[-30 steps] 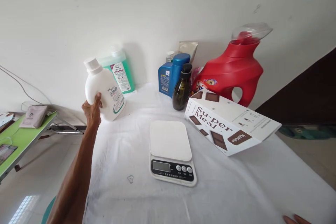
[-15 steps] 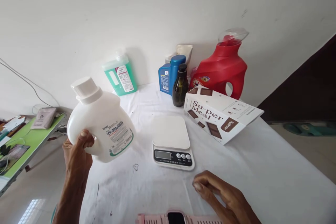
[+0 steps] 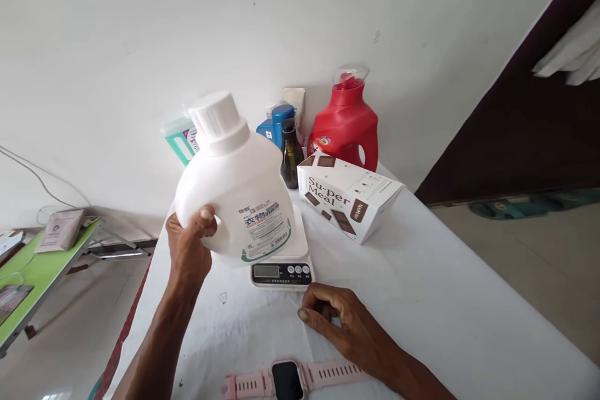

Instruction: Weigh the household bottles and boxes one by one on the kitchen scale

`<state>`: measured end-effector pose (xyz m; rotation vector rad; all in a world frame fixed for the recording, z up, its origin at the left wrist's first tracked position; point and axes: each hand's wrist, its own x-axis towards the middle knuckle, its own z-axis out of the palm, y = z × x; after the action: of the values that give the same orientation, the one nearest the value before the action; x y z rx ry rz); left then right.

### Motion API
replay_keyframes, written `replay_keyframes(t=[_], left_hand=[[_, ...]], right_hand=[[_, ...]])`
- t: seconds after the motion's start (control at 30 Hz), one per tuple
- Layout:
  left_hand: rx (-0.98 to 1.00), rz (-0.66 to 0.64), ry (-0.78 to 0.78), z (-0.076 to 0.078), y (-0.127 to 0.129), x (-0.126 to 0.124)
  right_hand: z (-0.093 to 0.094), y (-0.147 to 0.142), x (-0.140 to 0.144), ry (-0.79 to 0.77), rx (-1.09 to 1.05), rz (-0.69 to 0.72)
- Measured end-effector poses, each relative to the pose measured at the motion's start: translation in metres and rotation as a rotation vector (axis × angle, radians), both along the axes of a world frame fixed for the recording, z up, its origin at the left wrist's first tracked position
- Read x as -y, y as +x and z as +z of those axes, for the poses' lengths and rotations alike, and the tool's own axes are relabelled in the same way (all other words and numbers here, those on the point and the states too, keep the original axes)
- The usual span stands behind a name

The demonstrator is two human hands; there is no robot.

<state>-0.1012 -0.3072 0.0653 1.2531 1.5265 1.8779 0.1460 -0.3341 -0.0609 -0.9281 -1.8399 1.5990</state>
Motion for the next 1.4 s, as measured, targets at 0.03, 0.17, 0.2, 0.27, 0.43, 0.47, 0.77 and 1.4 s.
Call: replay_keyframes(t=[0.03, 0.17, 0.2, 0.27, 0.43, 0.47, 0.77, 1.4], left_hand=[[0.005, -0.011, -0.012, -0.004, 0.005, -0.004], [-0.019, -0.016, -0.060, -0.017, 0.017, -0.018], [-0.043, -0.005, -0.067, -0.019, 0.018, -0.021], [-0.090, 0.011, -0.077, -0.021, 0.019, -0.023], [-0.101, -0.098, -0.088, -0.022, 0.010, -0.022], [-0.088, -0.131, -0.076, -0.022, 0.006, -0.021], [-0.190, 0.051, -0.328, -0.084, -0.058, -0.015], [-0.404, 0.014, -0.466, -0.136, -0.080, -0.008]], right_hand=[[0.001, 0.000, 0.000, -0.001, -0.008, 0.004], [0.000, 0.001, -0.001, -0.028, -0.035, 0.015], [-0.001, 0.001, -0.001, -0.035, -0.040, 0.017], [-0.001, 0.002, -0.001, -0.045, -0.044, 0.019], [-0.001, 0.002, -0.002, -0.068, -0.039, 0.023], [-0.001, 0.003, -0.003, -0.074, -0.040, 0.024], [0.000, 0.004, -0.009, -0.081, -0.008, 0.044], [-0.008, 0.001, -0.009, -0.067, -0.029, 0.071]])
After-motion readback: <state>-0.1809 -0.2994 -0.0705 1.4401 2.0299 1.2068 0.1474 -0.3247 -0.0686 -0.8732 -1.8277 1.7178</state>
